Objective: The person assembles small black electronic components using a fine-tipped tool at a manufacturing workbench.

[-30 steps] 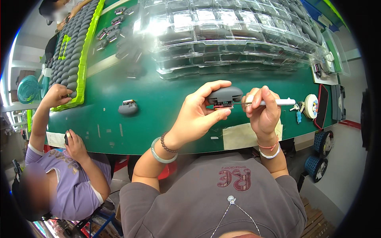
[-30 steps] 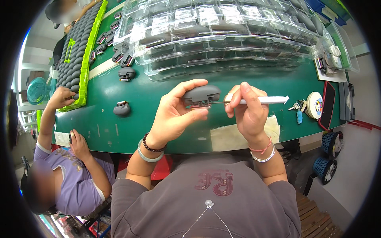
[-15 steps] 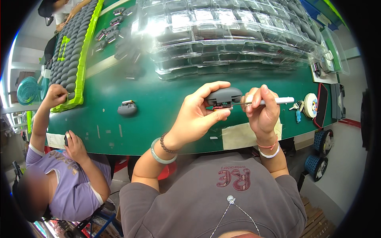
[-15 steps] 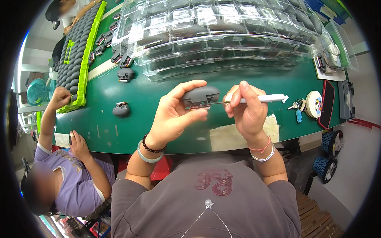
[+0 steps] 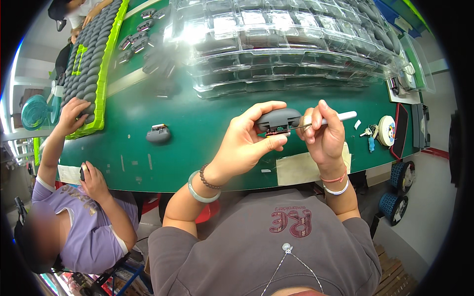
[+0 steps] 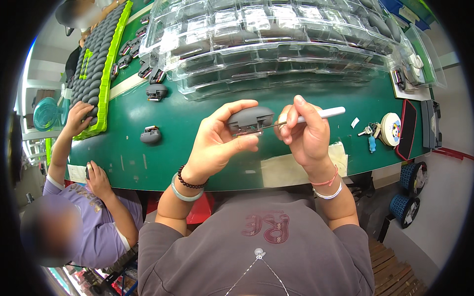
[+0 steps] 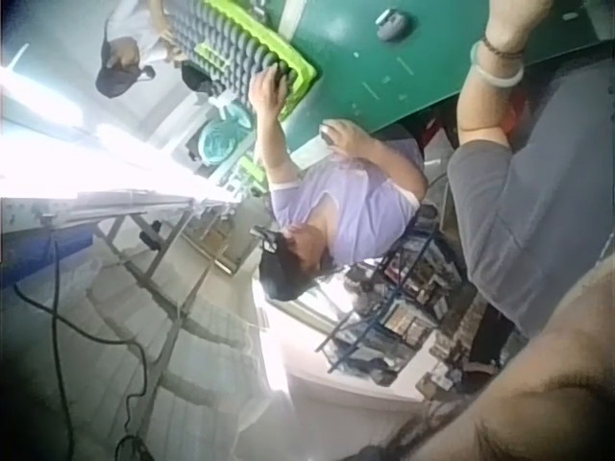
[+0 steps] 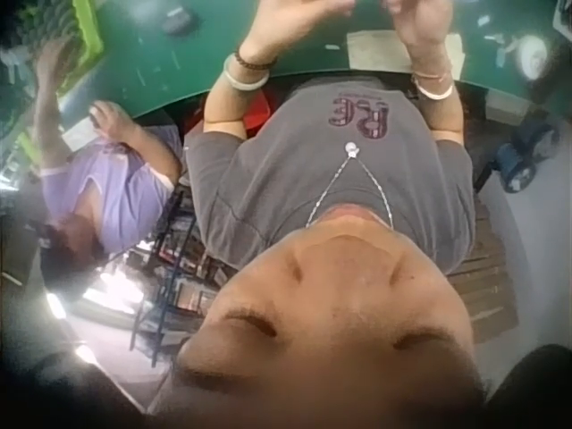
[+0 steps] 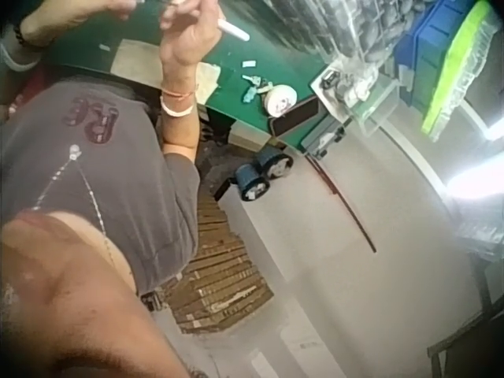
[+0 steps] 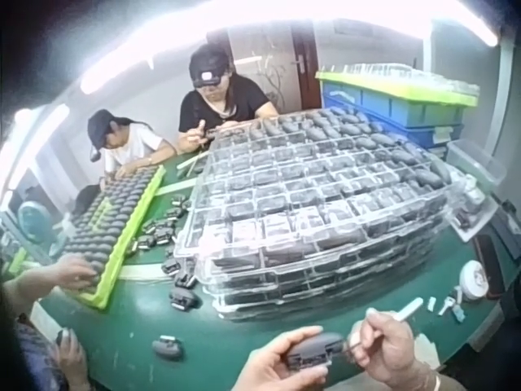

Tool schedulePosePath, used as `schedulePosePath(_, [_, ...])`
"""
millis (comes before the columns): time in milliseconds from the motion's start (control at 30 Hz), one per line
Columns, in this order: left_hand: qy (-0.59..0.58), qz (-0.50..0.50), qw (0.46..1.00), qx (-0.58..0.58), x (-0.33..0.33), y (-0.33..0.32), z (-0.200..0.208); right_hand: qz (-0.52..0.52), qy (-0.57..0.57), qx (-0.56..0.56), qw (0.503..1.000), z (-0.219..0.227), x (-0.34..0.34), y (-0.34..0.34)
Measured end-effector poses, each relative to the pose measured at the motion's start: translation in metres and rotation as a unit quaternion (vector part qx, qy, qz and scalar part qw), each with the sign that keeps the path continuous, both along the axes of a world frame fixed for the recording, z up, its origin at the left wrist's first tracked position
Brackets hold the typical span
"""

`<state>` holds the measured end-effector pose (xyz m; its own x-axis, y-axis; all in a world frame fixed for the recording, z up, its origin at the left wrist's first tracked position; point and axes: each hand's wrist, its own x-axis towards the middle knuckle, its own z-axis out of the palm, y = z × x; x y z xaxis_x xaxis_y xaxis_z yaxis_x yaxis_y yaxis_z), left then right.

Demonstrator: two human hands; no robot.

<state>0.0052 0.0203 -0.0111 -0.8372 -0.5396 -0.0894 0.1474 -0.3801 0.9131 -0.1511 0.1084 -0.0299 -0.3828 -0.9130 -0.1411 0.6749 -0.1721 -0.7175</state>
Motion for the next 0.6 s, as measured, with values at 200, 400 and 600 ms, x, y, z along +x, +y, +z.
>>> schedulePosePath(200, [-0.004,0.022,0.999,-0.028,0.000,0.002,0.000,0.070,-0.140,0.039,0.987,-0.008,-0.004,-0.003])
schedulePosePath(400, [-0.031,0.037,0.999,-0.004,0.001,-0.003,0.001,-0.011,-0.020,0.015,1.000,0.000,0.005,-0.001])
schedulePosePath(600, [-0.024,0.015,0.999,0.040,0.002,-0.005,0.003,-0.101,0.182,-0.103,0.973,0.002,0.001,0.008])
